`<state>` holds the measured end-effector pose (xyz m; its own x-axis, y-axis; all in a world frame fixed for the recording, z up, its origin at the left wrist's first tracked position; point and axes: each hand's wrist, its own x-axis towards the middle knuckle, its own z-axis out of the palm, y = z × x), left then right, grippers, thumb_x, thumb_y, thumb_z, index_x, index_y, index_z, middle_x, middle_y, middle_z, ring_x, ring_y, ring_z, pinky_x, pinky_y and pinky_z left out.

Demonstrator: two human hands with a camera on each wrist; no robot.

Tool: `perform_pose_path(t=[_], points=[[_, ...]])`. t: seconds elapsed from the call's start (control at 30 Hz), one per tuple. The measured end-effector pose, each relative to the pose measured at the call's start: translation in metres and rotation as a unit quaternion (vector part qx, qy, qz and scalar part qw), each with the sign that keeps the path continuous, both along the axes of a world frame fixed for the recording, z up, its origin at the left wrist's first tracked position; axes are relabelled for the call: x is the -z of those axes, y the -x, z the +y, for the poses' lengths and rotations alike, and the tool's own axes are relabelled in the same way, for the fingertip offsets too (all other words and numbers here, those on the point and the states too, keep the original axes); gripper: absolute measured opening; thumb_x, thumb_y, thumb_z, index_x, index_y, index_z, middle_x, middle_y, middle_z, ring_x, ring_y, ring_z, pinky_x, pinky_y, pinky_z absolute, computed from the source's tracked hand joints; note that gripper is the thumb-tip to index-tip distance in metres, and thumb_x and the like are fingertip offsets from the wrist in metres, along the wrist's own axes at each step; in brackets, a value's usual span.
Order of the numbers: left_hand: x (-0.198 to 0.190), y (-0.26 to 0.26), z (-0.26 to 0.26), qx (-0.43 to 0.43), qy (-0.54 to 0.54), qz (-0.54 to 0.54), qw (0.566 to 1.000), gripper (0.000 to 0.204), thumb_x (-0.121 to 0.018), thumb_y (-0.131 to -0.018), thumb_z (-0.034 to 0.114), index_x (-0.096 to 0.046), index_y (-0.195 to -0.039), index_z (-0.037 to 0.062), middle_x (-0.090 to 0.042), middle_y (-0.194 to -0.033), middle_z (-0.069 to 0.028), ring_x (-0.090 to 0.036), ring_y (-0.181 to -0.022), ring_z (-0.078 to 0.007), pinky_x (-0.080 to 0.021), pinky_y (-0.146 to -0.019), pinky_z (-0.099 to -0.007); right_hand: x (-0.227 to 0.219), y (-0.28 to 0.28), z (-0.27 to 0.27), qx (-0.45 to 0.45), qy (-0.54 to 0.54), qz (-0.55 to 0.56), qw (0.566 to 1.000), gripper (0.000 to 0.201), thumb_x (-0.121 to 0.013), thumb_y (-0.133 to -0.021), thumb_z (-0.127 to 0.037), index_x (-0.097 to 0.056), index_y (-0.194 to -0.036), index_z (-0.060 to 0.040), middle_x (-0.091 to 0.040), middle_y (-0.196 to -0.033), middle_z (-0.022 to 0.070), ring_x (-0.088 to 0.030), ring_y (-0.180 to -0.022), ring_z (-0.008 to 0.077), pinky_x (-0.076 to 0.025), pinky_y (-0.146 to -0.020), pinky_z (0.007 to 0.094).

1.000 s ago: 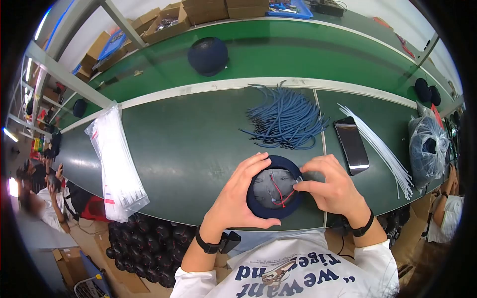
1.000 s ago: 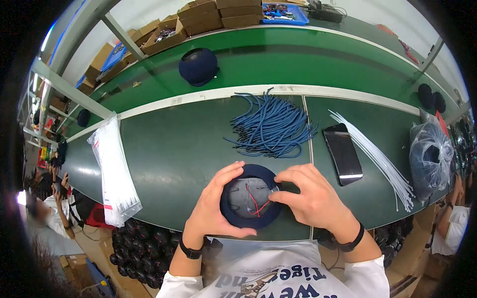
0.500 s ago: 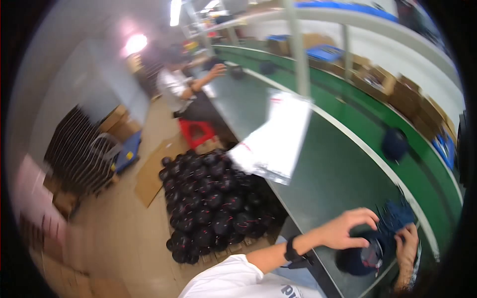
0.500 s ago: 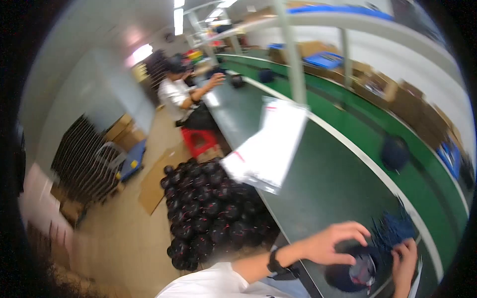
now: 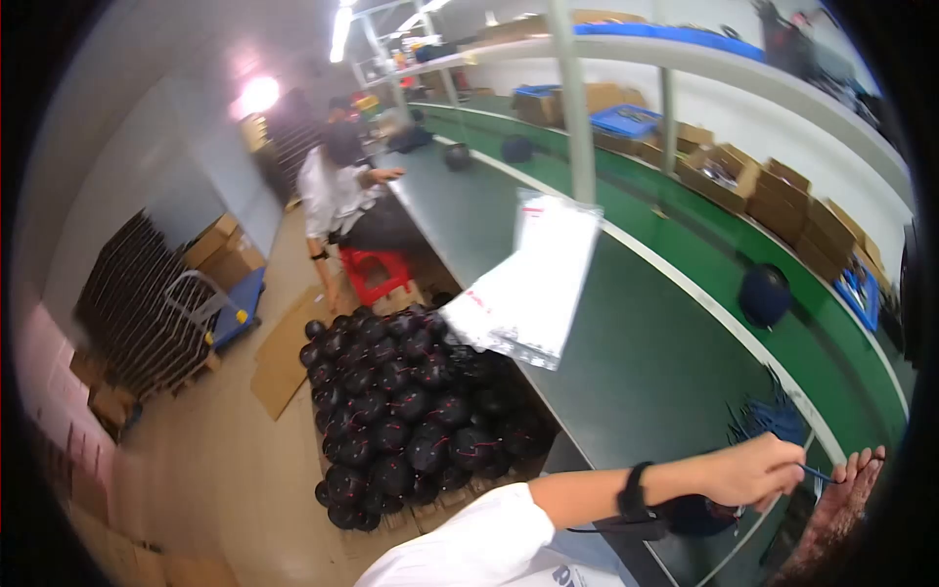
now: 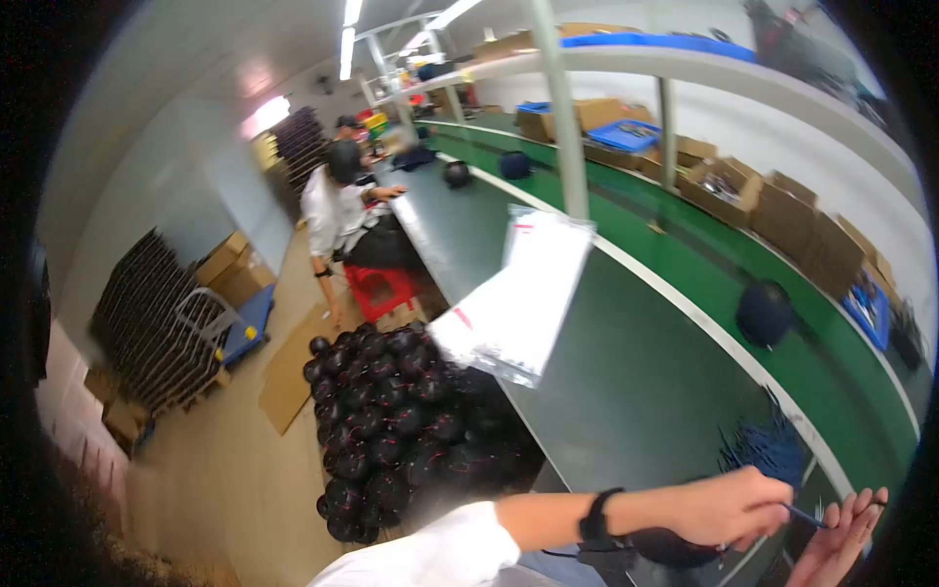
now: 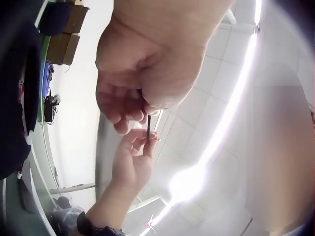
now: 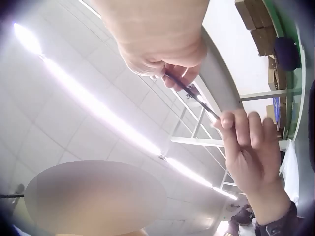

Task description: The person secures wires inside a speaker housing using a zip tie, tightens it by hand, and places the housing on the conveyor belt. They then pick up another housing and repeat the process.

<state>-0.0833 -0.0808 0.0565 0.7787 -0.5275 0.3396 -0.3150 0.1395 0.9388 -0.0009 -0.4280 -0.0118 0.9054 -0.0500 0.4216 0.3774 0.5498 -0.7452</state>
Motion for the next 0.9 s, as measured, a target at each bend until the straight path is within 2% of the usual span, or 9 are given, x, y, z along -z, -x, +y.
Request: perform_pose_path(t=[0.03, 0.1, 0.2, 0.3, 0.43, 0.57, 0.67, 0.8, 0.9], points=[[-0.004, 0.010, 0.013, 0.030, -0.004, 0.058, 0.998, 0.027, -0.057, -0.110, 0.016, -0.063, -0.091, -0.0030, -0.069, -0.075, -0.0093, -0.072, -0.073, -0.0216, -0.056, -0.064, -0.0367, -0.008, 0.021, 0.008, 0.021, -0.013, 0.005, 1.000, 0.042, -0.061, -0.113, -0.020, -0.049, -0.150, -0.0027, -0.057, -0.120, 0.0026, -0.052, -0.094, 0.0091, -0.046, -0.078, 0.0237], [0.011, 0.022, 0.028, -0.051, 0.034, -0.037, 0.997, 0.026, -0.056, -0.112, 0.017, -0.069, -0.099, -0.0010, -0.071, -0.081, -0.0080, -0.071, -0.076, -0.0133, -0.057, -0.065, -0.0325, -0.025, 0.067, 0.037, 0.065, -0.035, 0.021, 0.997, 0.044, -0.063, -0.112, -0.020, -0.049, -0.150, -0.0015, -0.059, -0.118, 0.0024, -0.050, -0.086, 0.0071, -0.042, -0.068, 0.0198], [0.019, 0.034, 0.044, -0.128, -0.033, -0.003, 0.991, 0.017, -0.069, -0.103, 0.006, -0.076, -0.117, -0.0002, -0.078, -0.102, -0.0100, -0.073, -0.085, -0.0143, -0.060, -0.075, -0.0306, -0.048, 0.108, 0.102, 0.064, -0.042, 0.046, 0.996, 0.041, -0.069, -0.109, -0.020, -0.054, -0.143, -0.0025, -0.064, -0.109, 0.0032, -0.047, -0.074, 0.0050, -0.038, -0.058, 0.0157], [0.015, 0.035, 0.032, -0.167, -0.067, -0.084, 0.980, 0.043, -0.078, -0.098, 0.013, -0.069, -0.138, 0.0007, -0.069, -0.134, -0.0166, -0.075, -0.097, -0.0245, -0.060, -0.082, -0.0336, -0.067, 0.112, 0.159, 0.002, -0.018, 0.074, 0.997, 0.027, -0.070, -0.108, -0.014, -0.059, -0.130, -0.0034, -0.069, -0.107, 0.0081, -0.067, -0.086, 0.0131, -0.057, -0.071, 0.0258], [0.024, 0.027, 0.022, -0.095, -0.049, -0.099, 0.989, 0.027, -0.074, -0.102, 0.011, -0.072, -0.124, -0.0050, -0.076, -0.114, -0.0134, -0.074, -0.093, -0.0248, -0.059, -0.084, -0.0340, -0.071, 0.107, 0.183, -0.133, -0.118, 0.069, 0.982, 0.018, -0.067, -0.109, -0.011, -0.059, -0.125, -0.0053, -0.072, -0.115, 0.0119, -0.075, -0.107, 0.0250, -0.066, -0.091, 0.0391], [0.025, 0.030, 0.036, -0.058, 0.006, 0.037, 0.998, 0.017, -0.062, -0.108, 0.006, -0.074, -0.105, -0.0059, -0.076, -0.090, -0.0095, -0.071, -0.077, -0.0147, -0.057, -0.070, -0.0272, -0.074, 0.103, 0.184, -0.115, -0.155, 0.060, 0.979, 0.019, -0.067, -0.109, -0.012, -0.058, -0.125, -0.0059, -0.072, -0.114, 0.0120, -0.074, -0.100, 0.0228, -0.064, -0.087, 0.0383], [0.028, 0.031, 0.041, -0.134, -0.018, 0.032, 0.990, 0.018, -0.062, -0.108, 0.002, -0.077, -0.115, -0.0050, -0.075, -0.086, -0.0094, -0.066, -0.067, -0.0091, -0.051, -0.057, -0.0218, -0.068, 0.104, 0.176, -0.051, -0.130, 0.063, 0.988, 0.018, -0.069, -0.107, -0.009, -0.059, -0.122, -0.0034, -0.073, -0.111, 0.0139, -0.073, -0.090, 0.0208, -0.063, -0.078, 0.0356], [0.043, 0.027, 0.047, -0.196, -0.055, -0.042, 0.978, 0.025, -0.060, -0.107, -0.003, -0.077, -0.124, -0.0039, -0.078, -0.092, -0.0115, -0.070, -0.072, -0.0102, -0.053, -0.057, -0.0213, -0.057, 0.114, 0.173, 0.054, 0.028, 0.044, 0.997, 0.015, -0.074, -0.101, 0.002, -0.067, -0.114, 0.0024, -0.074, -0.108, 0.0168, -0.071, -0.078, 0.0174, -0.060, -0.065, 0.0306], [0.044, 0.025, 0.048, -0.198, -0.080, -0.081, 0.974, 0.029, -0.058, -0.106, -0.006, -0.072, -0.132, -0.0037, -0.079, -0.098, -0.0135, -0.074, -0.077, -0.0141, -0.057, -0.062, -0.0244, -0.050, 0.123, 0.172, 0.101, 0.188, 0.036, 0.976, 0.016, -0.074, -0.098, 0.008, -0.071, -0.113, 0.0037, -0.074, -0.106, 0.0165, -0.071, -0.080, 0.0165, -0.061, -0.067, 0.0293]])
